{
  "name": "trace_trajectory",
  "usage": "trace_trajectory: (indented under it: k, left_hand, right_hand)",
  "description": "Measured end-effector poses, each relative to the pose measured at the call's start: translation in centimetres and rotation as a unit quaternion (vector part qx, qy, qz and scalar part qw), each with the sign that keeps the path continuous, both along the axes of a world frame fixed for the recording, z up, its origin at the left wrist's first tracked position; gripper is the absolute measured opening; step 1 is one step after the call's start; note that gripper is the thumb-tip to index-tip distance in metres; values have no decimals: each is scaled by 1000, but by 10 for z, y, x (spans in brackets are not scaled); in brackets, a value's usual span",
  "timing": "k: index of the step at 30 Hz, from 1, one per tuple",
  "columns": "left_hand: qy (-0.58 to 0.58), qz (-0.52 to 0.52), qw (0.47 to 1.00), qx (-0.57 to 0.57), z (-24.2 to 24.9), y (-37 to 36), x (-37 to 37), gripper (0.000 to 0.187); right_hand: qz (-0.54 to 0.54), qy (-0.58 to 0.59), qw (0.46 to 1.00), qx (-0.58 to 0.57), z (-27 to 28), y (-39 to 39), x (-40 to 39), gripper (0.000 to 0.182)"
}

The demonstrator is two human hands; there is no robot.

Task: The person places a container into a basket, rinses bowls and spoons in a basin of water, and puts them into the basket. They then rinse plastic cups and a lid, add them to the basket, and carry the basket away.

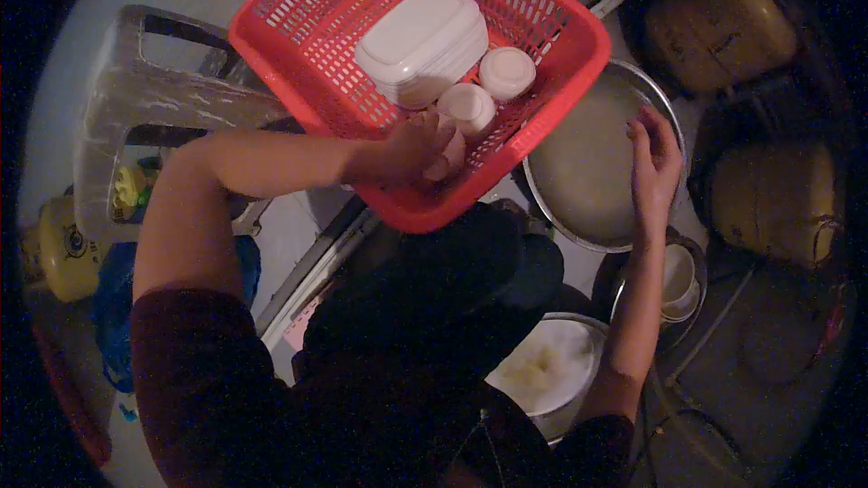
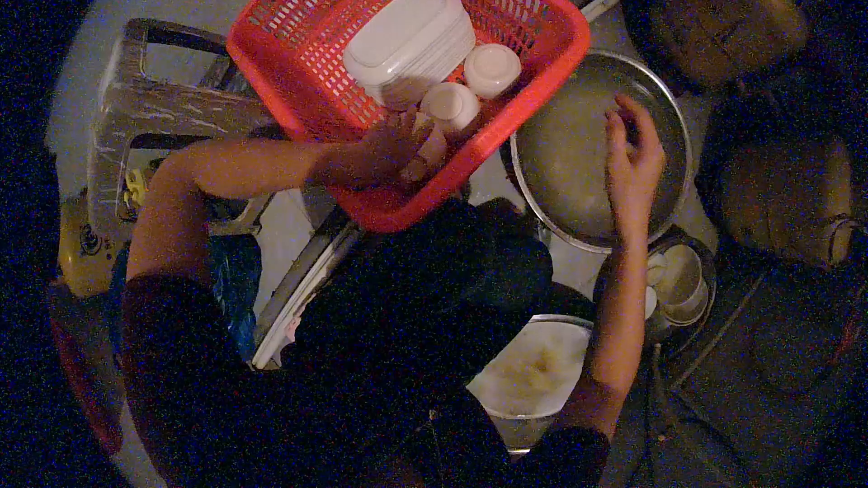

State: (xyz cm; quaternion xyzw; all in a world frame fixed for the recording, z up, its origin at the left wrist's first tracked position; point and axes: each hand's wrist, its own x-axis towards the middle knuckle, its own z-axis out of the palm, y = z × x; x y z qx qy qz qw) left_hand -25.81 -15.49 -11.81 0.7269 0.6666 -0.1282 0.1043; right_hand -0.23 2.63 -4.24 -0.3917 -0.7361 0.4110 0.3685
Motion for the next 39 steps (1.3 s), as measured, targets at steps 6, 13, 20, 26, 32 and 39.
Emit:
trace_trajectory:
  k: [6, 13, 20, 26, 32, 39]
  left_hand:
    - [90, -80, 991, 65, -9, -1, -9, 71]
    - [110, -148, 981, 61, 17, 10, 0, 85]
    - [-76, -84, 994, 10, 23, 14, -9, 89]
    - [-516, 53, 854, -37, 25, 49, -44, 63]
    - [-690, 397, 600, -83, 19, 93, -38, 49]
    - [-642, 417, 637, -89, -5, 110, -40, 54]
  right_hand:
    - [-73, 44, 995, -57, -26, -12, 68, 28]
    - [-117, 31, 989, -85, -55, -18, 130, 27]
    - [-149, 53, 979, -129, -74, -22, 141, 27]
    - [-171, 104, 968, -149, -81, -31, 152, 28]
    - [-173, 113, 966, -158, -93, -39, 162, 26]
    - [-216, 128, 954, -162, -111, -51, 188, 23]
